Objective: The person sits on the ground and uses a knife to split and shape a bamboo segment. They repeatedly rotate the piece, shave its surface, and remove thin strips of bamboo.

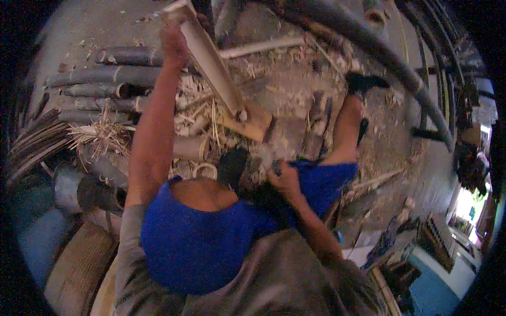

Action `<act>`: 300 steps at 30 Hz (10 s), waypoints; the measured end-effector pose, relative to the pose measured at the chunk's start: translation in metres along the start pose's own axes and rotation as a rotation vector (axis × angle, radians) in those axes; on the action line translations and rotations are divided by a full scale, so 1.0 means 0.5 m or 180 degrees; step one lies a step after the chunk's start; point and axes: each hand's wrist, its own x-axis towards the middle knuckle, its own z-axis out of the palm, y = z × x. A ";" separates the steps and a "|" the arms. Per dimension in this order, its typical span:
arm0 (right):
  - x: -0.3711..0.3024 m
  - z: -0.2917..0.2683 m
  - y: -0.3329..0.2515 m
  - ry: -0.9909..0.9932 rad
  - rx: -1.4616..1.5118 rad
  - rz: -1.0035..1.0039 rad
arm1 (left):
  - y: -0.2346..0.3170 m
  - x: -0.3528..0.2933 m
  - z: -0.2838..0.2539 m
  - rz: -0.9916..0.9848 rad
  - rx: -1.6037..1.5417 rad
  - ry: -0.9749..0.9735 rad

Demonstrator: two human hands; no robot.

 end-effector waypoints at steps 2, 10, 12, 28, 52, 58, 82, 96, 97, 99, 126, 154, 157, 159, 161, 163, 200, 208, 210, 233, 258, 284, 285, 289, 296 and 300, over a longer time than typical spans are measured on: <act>0.000 0.095 0.110 -0.0424 -0.0367 0.0089 | -0.021 -0.012 0.008 -0.0043 -0.0347 0.0011; -0.008 -0.057 -0.026 -0.1918 0.2605 0.0778 | 0.052 -0.052 -0.036 -0.0784 -0.2011 0.0005; 0.007 0.012 0.047 -0.1053 0.1587 0.0328 | 0.055 -0.046 -0.029 -0.0677 -0.1497 0.0131; 0.005 -0.041 -0.045 -0.0239 0.0582 0.0021 | 0.122 -0.230 -0.165 -0.3568 -0.1207 -0.1904; 0.016 0.012 0.017 -0.0146 0.0710 -0.0126 | 0.188 -0.194 -0.202 -0.2215 -0.2425 0.2609; 0.030 0.082 0.039 -0.0298 0.0478 0.0038 | 0.163 -0.134 -0.156 -0.1872 -0.2070 0.2368; 0.020 0.050 0.057 0.0039 -0.0232 -0.0519 | -0.040 -0.103 0.101 -0.0435 0.1004 0.0059; 0.003 0.049 -0.009 -0.0173 -0.1006 -0.0314 | 0.025 -0.120 0.056 0.0066 0.1288 -0.0195; 0.011 0.046 -0.006 -0.0587 -0.0215 0.0047 | 0.026 -0.118 0.060 -0.0045 0.1117 -0.0252; 0.005 0.013 -0.039 -0.1468 0.1383 0.0820 | 0.003 -0.136 0.052 -0.0003 0.0755 -0.0158; 0.081 -0.125 0.091 -0.1354 -0.1103 -0.0175 | 0.051 -0.094 0.099 -0.0570 -0.0125 -0.0059; 0.028 0.027 0.019 0.0945 0.1904 -0.0099 | 0.058 -0.397 -0.012 -0.4743 -0.3684 0.1034; 0.008 0.108 0.164 0.1660 0.2166 0.0156 | 0.104 -0.468 0.083 -0.5050 -0.3564 0.0569; -0.004 0.104 0.205 0.2055 0.2399 0.0425 | 0.090 -0.517 0.124 -0.4759 -0.3852 0.0111; -0.032 0.043 0.164 0.2417 0.2690 0.0740 | 0.147 -0.510 0.141 -0.4778 -0.3728 -0.0476; -0.079 -0.069 0.044 0.2861 0.2928 0.0897 | 0.298 -0.432 0.117 -0.5083 -0.3246 -0.1265; -0.068 -0.193 -0.089 0.2101 0.1376 0.0276 | 0.188 -0.490 0.109 0.0915 0.1378 -0.2890; -0.063 -0.205 -0.118 0.2160 0.1231 0.0023 | 0.168 -0.453 0.118 0.1018 0.1429 -0.3035; -0.060 -0.202 -0.115 0.2272 0.1104 -0.0121 | 0.162 -0.450 0.111 0.1053 0.1369 -0.3120; -0.026 -0.218 -0.050 0.2789 0.1192 -0.0155 | 0.109 -0.456 0.112 -0.0735 0.0376 -0.2102; -0.031 -0.215 -0.231 0.1733 0.1396 -0.0557 | 0.470 -0.360 0.094 0.0551 -0.1528 -0.1800; -0.098 -0.112 -0.059 0.1649 0.1316 -0.0169 | 0.475 -0.039 -0.009 -0.1035 -0.3370 -0.0461; -0.089 -0.118 -0.071 0.1645 0.1246 -0.0315 | 0.478 -0.036 -0.028 -0.0994 -0.3183 -0.0521; -0.069 -0.165 -0.158 0.1574 0.1420 -0.0735 | 0.436 -0.056 -0.053 -0.1098 -0.3071 -0.0681; -0.055 -0.222 -0.264 0.1402 0.1557 -0.1039 | 0.440 -0.102 -0.068 -0.0649 -0.2304 -0.0263; -0.049 -0.266 -0.328 0.1304 0.1231 -0.1429 | 0.450 -0.130 -0.115 -0.0495 -0.2613 -0.0661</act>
